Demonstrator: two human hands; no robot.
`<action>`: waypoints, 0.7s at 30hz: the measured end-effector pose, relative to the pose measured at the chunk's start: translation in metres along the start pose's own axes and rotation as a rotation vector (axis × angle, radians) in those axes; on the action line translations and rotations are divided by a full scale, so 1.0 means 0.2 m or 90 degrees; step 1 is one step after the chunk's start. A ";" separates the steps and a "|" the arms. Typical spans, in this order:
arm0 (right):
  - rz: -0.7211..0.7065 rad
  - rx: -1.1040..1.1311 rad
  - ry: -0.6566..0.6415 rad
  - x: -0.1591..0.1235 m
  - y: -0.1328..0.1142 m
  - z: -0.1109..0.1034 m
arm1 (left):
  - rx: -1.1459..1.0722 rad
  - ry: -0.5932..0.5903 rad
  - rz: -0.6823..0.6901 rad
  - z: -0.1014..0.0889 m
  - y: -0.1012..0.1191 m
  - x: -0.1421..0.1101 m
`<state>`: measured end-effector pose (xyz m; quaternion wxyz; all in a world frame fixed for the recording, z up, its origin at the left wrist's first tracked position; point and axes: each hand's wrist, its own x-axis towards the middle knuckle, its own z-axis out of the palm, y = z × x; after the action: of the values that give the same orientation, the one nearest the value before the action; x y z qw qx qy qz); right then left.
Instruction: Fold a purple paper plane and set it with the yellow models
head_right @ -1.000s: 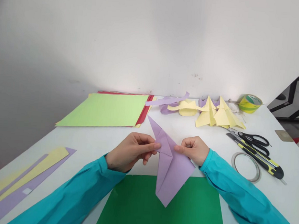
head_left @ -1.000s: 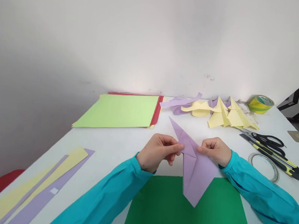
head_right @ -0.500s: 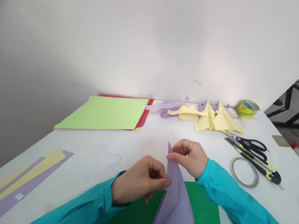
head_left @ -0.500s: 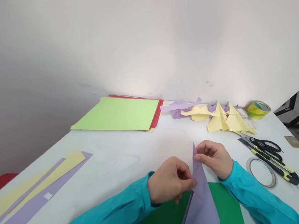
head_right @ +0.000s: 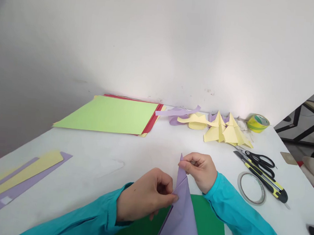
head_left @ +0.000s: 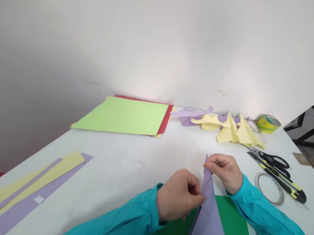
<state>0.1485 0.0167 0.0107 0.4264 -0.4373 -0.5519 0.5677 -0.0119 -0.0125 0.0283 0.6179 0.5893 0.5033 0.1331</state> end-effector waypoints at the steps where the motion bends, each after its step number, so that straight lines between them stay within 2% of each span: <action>1: -0.001 0.006 -0.002 0.00 0.01 0.00 | 0.000 0.005 -0.001 0.00 0.00 0.00; 9: 0.024 0.111 0.018 0.03 0.01 -0.02 | -0.037 -0.017 -0.028 0.02 0.00 0.02; 15: 0.000 0.044 0.002 0.03 0.01 -0.03 | -0.065 -0.041 -0.021 0.02 -0.02 0.03; 21: -0.012 0.010 0.044 0.02 0.04 -0.02 | -0.081 -0.039 -0.020 0.02 -0.03 0.04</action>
<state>0.1518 0.0219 0.0022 0.4539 -0.4483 -0.5364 0.5525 -0.0071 -0.0105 0.0192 0.6712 0.5446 0.4838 0.1374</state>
